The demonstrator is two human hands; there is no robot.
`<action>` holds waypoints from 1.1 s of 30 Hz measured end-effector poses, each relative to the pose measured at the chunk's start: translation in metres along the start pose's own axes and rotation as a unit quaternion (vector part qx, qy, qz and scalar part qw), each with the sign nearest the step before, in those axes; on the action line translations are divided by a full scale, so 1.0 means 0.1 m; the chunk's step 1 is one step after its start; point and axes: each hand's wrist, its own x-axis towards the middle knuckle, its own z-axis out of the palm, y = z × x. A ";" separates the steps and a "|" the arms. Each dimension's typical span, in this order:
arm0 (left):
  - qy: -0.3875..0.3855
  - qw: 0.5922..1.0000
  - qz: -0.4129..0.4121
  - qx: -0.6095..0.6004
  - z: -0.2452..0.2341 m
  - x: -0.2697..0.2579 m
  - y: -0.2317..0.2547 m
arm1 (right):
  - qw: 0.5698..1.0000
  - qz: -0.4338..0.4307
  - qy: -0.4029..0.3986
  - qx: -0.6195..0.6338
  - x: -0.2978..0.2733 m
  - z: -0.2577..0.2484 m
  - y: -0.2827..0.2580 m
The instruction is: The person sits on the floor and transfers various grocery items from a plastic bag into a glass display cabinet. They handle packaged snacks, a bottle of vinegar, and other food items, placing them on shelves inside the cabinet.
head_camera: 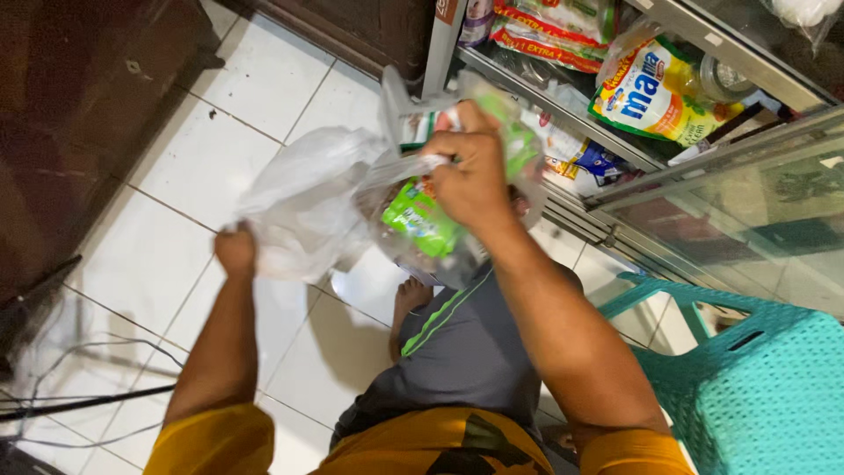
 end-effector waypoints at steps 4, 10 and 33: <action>0.055 0.941 -0.020 -0.334 -0.77 0.37 -0.03 | 0.998 -0.025 0.010 0.058 -0.06 0.52 0.11; 0.015 0.738 0.029 -0.674 -1.70 0.10 0.30 | 0.991 0.050 -0.066 0.100 -0.34 1.38 0.40; -0.304 0.611 0.005 -0.731 -1.27 -1.17 1.57 | 0.928 0.184 -0.288 -0.150 -0.83 0.71 0.84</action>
